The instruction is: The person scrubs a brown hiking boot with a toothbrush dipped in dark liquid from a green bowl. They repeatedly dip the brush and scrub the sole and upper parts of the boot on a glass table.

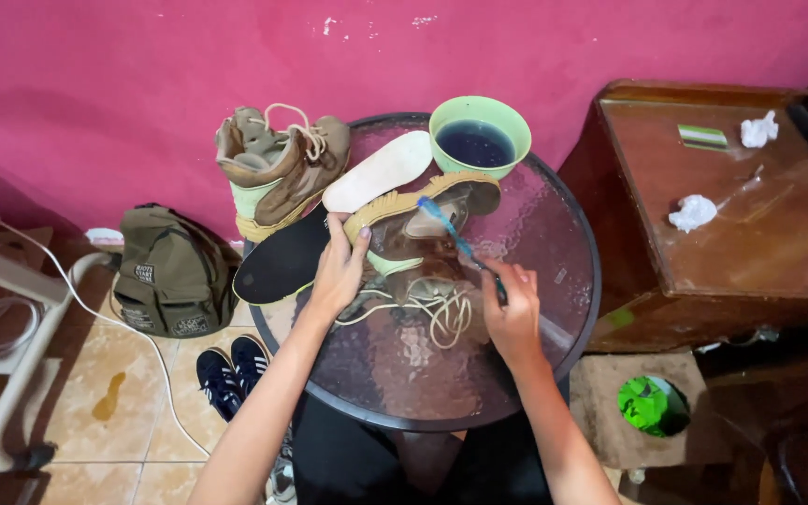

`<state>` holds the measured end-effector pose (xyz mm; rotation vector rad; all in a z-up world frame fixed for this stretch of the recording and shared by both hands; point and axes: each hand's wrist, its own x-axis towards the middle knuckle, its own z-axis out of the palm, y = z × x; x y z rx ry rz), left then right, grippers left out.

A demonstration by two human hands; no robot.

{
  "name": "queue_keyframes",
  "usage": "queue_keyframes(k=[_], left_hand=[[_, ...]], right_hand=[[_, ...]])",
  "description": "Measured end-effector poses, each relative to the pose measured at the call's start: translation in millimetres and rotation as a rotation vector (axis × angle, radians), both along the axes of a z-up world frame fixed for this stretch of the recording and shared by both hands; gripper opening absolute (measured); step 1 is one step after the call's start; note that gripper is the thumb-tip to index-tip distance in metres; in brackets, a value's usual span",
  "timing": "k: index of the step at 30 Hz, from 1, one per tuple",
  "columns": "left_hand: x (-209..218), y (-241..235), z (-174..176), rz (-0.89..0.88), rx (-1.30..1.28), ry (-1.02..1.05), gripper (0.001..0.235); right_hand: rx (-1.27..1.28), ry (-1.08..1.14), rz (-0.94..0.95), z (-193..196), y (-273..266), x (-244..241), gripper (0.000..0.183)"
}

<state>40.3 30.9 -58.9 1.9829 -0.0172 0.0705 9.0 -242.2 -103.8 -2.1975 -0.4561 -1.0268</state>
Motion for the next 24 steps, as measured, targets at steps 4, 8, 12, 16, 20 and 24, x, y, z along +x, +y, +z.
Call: queue_keyframes(k=[4,8,12,16,20,24], left_hand=[[3.0,0.4,-4.7,-0.002,-0.024,-0.025,0.046],[0.3,-0.6,5.1,-0.003,-0.014,-0.050,0.045],[1.5,2.8,-2.8,-0.017,-0.019,-0.078,0.041],[-0.1,3.3,-5.7,-0.007,-0.001,-0.087,0.038],[1.0,2.9,-7.8,-0.025,-0.007,-0.096,0.037],[0.1,4.1,-11.2,-0.034,-0.014,-0.109,0.036]], right_hand=[[-0.090,0.055,0.120,-37.4,5.0,-6.3,0.022],[-0.048,0.013,0.072,-23.8,6.3,-3.3,0.021],[-0.091,-0.021,0.178,-18.3,20.6,-15.4,0.024],[-0.075,-0.015,0.095,2.4,18.1,-8.3,0.021],[-0.152,0.001,0.130,-8.4,18.5,-9.1,0.025],[-0.140,0.103,0.206,-23.9,10.6,-7.5,0.041]])
